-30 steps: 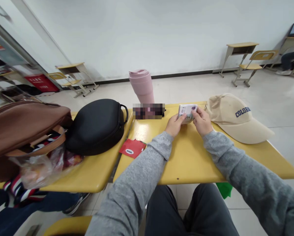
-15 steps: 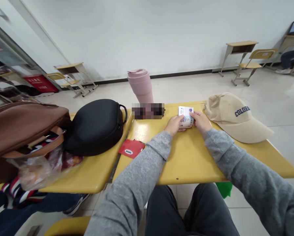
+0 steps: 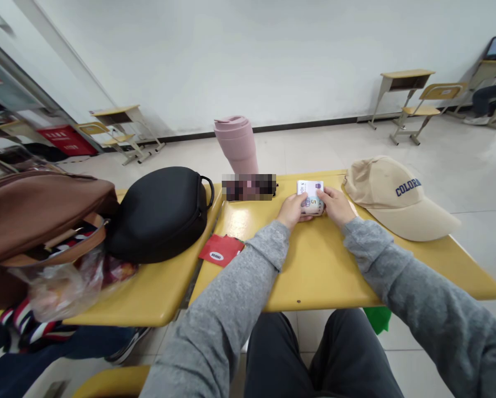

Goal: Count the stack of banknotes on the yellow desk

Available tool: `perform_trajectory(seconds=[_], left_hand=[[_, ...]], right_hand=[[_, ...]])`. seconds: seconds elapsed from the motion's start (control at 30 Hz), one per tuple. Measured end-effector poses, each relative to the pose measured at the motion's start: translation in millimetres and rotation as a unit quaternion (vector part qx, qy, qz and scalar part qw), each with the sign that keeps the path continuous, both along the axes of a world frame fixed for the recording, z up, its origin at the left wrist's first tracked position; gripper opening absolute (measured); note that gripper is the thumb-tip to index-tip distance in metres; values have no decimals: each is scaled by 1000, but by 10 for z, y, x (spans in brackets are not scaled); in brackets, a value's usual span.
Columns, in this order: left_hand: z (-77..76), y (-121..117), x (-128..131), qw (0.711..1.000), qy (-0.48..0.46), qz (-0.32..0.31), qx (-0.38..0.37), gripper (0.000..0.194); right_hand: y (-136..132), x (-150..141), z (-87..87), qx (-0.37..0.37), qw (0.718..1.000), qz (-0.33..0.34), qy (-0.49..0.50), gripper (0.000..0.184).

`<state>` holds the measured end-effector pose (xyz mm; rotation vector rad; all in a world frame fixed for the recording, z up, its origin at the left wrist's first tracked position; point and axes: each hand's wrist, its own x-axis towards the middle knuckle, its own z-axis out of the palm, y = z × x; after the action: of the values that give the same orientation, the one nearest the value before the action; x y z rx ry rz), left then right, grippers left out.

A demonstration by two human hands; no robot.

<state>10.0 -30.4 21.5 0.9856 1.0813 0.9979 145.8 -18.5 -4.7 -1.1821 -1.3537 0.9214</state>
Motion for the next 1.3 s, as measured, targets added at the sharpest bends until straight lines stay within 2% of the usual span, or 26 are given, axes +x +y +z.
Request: perform_trajectory(seconds=[0.23,0.43,0.57,0.87,1.13,1.3], left_hand=[[10,12,-17,1000,-26,16,6,24],[15,30,-27,998,-45,40,3,24],[23,19,-33,998,-46,34,4,23],[9,17,-33,999,-45,24,3,23],[-13,63,-40,997,-62,39,-10,31],[-17,92,-51,994,-81,71,-19,32]], right_hand=[[0,6,3,12,999,-20,-25,37],[-46,20,86,45,995,-87,-13,34],[-51,35,90,59,992,-104,-26,37],[-62,32,68,76,992,-94,-45,36],[-80,18,100,87,991,-88,-42,36],[-100,4,121,108,991,-74,-16,35]])
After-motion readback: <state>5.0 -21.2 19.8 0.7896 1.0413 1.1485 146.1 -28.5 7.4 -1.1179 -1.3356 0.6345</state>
